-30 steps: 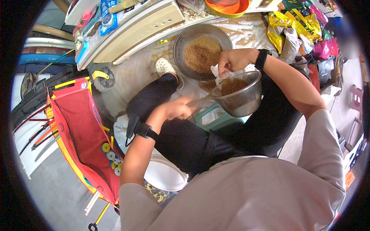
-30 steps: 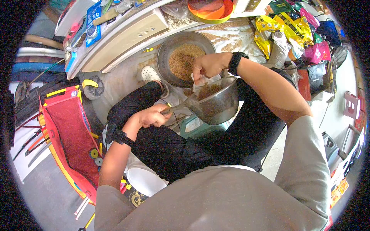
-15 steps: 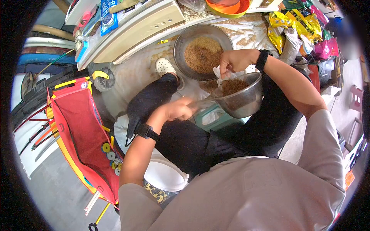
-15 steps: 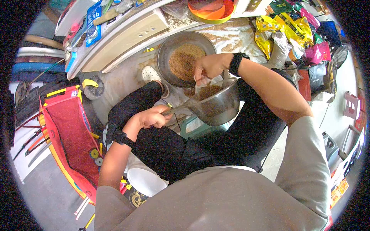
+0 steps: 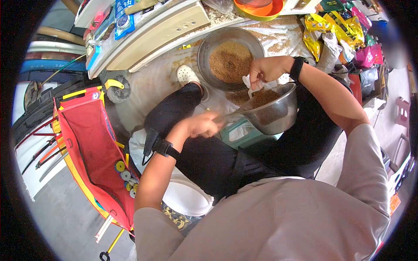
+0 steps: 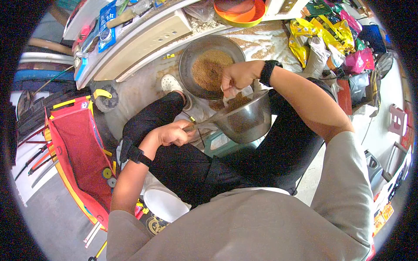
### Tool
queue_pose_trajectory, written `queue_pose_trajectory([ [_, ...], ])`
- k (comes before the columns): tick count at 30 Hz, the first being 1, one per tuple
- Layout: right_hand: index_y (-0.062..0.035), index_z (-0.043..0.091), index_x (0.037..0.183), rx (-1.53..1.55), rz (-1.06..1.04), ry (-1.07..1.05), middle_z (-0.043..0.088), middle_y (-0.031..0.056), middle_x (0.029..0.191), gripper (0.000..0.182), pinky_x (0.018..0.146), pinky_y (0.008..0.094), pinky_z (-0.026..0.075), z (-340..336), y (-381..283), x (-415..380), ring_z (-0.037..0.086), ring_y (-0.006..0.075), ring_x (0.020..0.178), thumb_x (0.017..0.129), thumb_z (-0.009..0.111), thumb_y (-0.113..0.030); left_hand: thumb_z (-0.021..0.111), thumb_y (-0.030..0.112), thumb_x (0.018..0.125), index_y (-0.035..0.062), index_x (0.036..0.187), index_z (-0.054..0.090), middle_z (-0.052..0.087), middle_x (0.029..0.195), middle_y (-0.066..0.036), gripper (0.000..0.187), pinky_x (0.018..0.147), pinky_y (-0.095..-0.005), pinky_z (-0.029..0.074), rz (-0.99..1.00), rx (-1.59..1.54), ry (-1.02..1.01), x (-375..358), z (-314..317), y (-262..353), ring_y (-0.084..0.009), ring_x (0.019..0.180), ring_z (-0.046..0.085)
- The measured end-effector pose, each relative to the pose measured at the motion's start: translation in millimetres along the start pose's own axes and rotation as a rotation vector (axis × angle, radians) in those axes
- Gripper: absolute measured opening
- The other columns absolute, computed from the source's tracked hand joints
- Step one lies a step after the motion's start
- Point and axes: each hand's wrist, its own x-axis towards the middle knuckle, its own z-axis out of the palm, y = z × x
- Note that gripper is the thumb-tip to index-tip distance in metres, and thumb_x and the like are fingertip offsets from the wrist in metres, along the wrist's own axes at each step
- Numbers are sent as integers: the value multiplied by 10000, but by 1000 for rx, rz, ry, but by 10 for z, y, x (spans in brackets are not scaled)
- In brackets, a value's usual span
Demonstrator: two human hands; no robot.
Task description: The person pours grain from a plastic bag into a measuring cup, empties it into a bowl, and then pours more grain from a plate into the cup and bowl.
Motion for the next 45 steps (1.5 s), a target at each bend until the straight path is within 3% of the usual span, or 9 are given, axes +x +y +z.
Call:
queue_pose_trajectory([
  [17,-19,715,901,24,13,-33,706,53,838,302,700,273,490,5,-77,14,630,132,784,688,546,114,519,-12,600,120,699,384,342,596,62,213,404,-226,174,-26,-27,-7,8,-14,-35,-42,450,278],
  [26,-36,724,945,-7,81,-9,706,50,830,409,662,277,482,34,-14,30,623,139,756,629,505,102,523,-8,608,130,687,378,339,600,66,215,407,-229,169,-22,-35,-24,-1,-14,-10,-39,457,271],
  [29,-37,725,951,-41,14,-15,710,51,838,405,660,279,483,20,-86,21,627,140,760,640,505,100,524,-9,605,127,694,381,337,602,66,217,411,-228,173,-30,-13,-37,1,-25,-10,-37,462,271],
  [32,-43,728,958,36,118,-42,712,54,845,409,657,283,483,14,-216,-7,628,140,767,645,508,100,523,-9,598,119,707,393,347,614,60,212,415,-227,183,-32,16,-32,20,-32,-32,-39,469,283],
  [34,-19,715,972,41,109,-54,689,81,853,409,373,318,534,33,-173,11,648,176,711,678,458,106,520,-7,591,114,714,401,350,621,58,210,417,-227,189,-34,3,-19,27,-30,-58,-43,473,287],
  [38,-17,717,967,56,105,-41,695,83,847,401,473,317,544,41,-157,13,649,170,723,673,476,112,518,-1,572,98,736,431,368,652,48,211,429,-228,214,-34,-24,-29,38,-58,-94,-56,497,311],
  [40,-16,717,969,20,47,-54,704,86,843,401,592,310,532,59,-27,47,651,159,753,665,494,118,519,-1,568,92,743,437,373,659,45,214,434,-227,225,-24,-26,-30,23,-37,-70,-61,507,321],
  [45,-4,716,956,8,-21,-48,711,102,838,395,657,298,505,80,39,80,647,158,772,657,493,125,524,0,572,81,755,446,385,680,38,214,447,-226,254,-26,28,-40,21,7,-46,-71,530,345],
])
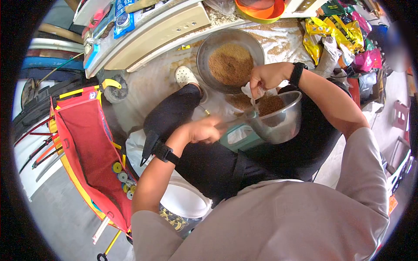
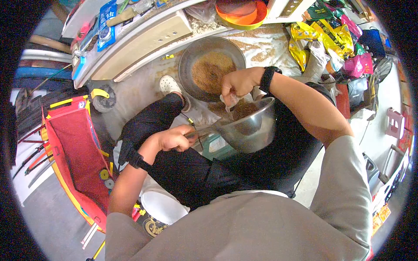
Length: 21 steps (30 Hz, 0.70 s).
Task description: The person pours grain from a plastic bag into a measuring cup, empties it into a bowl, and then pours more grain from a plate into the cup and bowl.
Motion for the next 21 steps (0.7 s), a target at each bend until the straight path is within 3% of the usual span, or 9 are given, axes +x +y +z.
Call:
queue_pose_trajectory([
  [5,7,716,939,32,-2,-12,711,111,841,390,643,296,501,-19,-93,2,645,167,758,650,480,122,533,4,593,80,751,446,376,665,35,196,445,-235,264,-17,73,-44,32,-10,-40,-75,521,348],
  [7,-37,724,967,3,70,-52,710,83,883,421,679,297,491,-42,-172,1,637,169,805,620,528,98,535,3,599,80,750,444,376,661,34,192,444,-236,264,-4,44,-55,4,6,-4,-75,519,350],
  [10,-31,724,963,5,160,-49,710,86,883,413,672,291,489,-38,-221,-5,638,164,807,631,518,102,539,1,616,83,746,438,376,657,31,184,443,-238,261,9,-1,-74,8,-8,-34,-74,515,352],
  [15,-5,717,946,27,80,-34,708,93,845,374,643,289,494,-4,-149,16,642,161,762,639,531,96,540,1,643,87,738,428,374,654,32,171,434,-241,247,28,-30,-56,1,19,-47,-72,510,349],
  [17,18,710,934,49,77,-17,707,96,819,357,628,291,499,5,-162,18,643,156,731,634,533,98,532,1,615,18,869,513,451,662,-18,256,421,-262,278,-4,-13,-49,24,-2,-70,-99,496,381],
  [21,19,708,942,44,142,-48,706,109,828,343,658,298,506,22,-148,18,654,169,756,647,547,89,543,16,607,21,851,507,455,661,-24,247,426,-263,288,-22,41,-52,43,-3,-83,-106,493,386],
])
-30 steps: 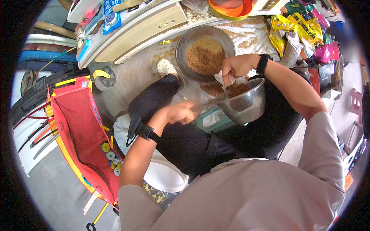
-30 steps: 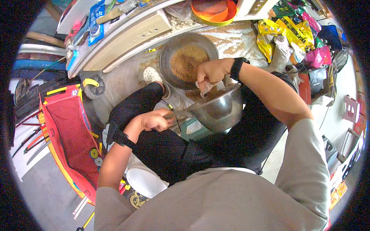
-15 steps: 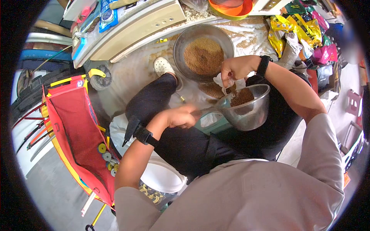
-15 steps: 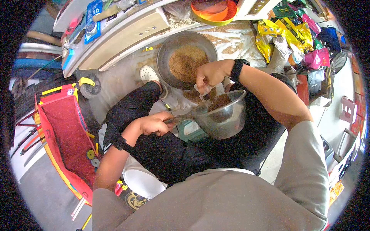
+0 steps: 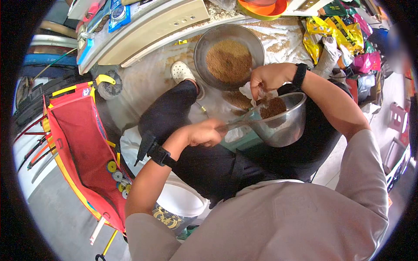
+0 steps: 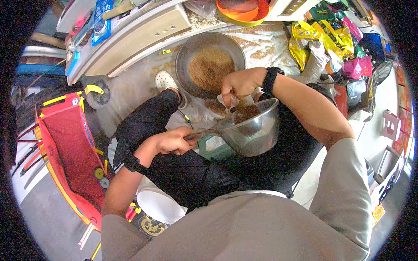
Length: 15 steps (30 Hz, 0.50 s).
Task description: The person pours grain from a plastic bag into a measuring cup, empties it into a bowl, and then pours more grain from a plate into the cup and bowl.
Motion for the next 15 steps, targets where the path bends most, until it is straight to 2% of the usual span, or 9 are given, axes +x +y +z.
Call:
queue_pose_trajectory([
  [6,7,713,946,-1,-46,-4,703,118,830,356,672,304,513,26,137,27,660,184,773,646,541,93,549,31,608,30,823,504,454,679,-20,220,426,-261,288,31,-12,-2,-68,56,74,-106,495,394],
  [8,5,714,946,17,-36,3,703,118,826,360,673,305,514,27,118,19,660,185,776,645,539,96,555,19,634,72,772,460,402,678,15,176,420,-238,248,9,-6,10,-73,63,77,-77,522,350],
  [12,4,715,946,5,-76,-4,703,118,824,362,675,307,515,22,73,25,661,192,777,647,534,102,551,17,626,73,774,462,398,669,16,182,418,-237,246,30,-22,-33,-44,34,45,-74,513,345],
  [14,3,716,945,16,-72,-4,703,118,825,364,674,309,515,25,86,33,660,193,774,648,532,104,558,44,605,43,757,483,425,635,-6,169,419,-254,273,-5,6,-42,-48,24,60,-98,476,381],
  [15,-15,721,959,39,-66,-12,708,113,840,411,663,311,514,30,112,47,664,189,788,624,514,102,558,44,605,43,757,483,425,635,-6,169,419,-254,273,-4,5,-44,-50,28,66,-98,476,381],
])
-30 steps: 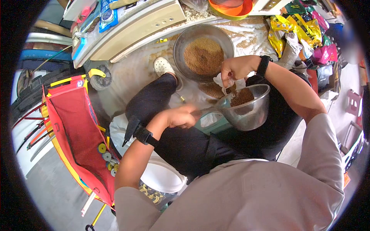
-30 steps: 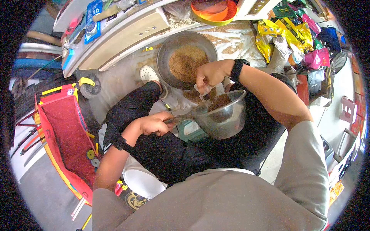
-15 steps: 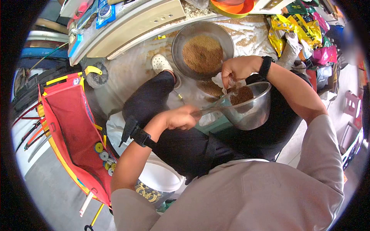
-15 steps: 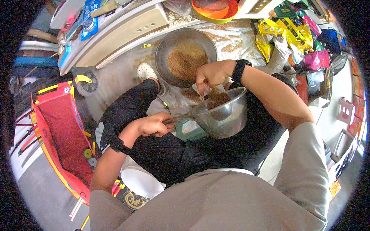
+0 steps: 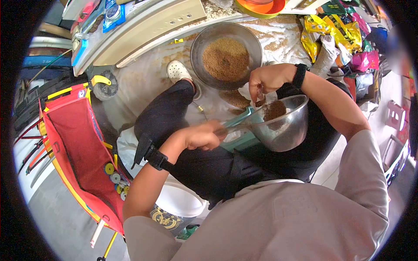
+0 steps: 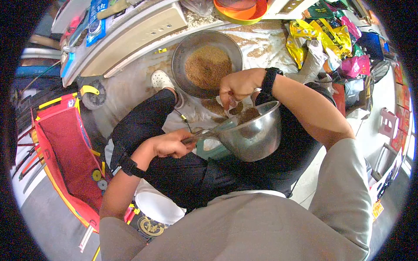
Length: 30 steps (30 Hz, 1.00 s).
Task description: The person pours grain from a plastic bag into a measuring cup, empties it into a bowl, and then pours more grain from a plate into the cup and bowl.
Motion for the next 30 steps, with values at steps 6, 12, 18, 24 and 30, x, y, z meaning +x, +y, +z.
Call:
queue_pose_trajectory([
  [6,-14,720,959,-26,24,-25,709,117,848,419,670,313,519,-12,-57,-1,668,185,793,620,506,106,555,46,597,52,731,468,421,620,-3,160,410,-260,260,4,45,8,0,-8,-18,-102,464,373],
  [12,5,713,947,-35,56,-22,705,124,840,382,691,312,522,25,-68,-3,672,186,800,647,504,118,543,39,607,64,726,467,404,621,5,143,408,-251,241,3,-70,-18,-13,-10,-36,-91,461,348],
  [18,-19,723,962,-40,40,-36,709,117,853,421,688,314,520,16,-57,-14,665,189,801,626,495,90,540,40,610,70,720,460,384,613,8,140,403,-245,222,-16,-96,-23,-38,5,-13,-83,457,328],
  [24,-2,718,948,-31,10,-47,706,128,829,357,673,313,527,37,-22,-2,674,196,785,654,533,83,566,27,684,95,771,447,362,634,37,162,402,-241,186,-64,-50,-72,27,-72,-100,-56,460,289],
  [30,5,716,942,-39,27,-28,709,134,830,353,691,310,533,45,-62,-10,679,204,783,668,516,105,560,14,692,94,794,453,359,632,39,168,402,-241,186,-87,-66,-84,66,-93,-144,-56,461,289],
])
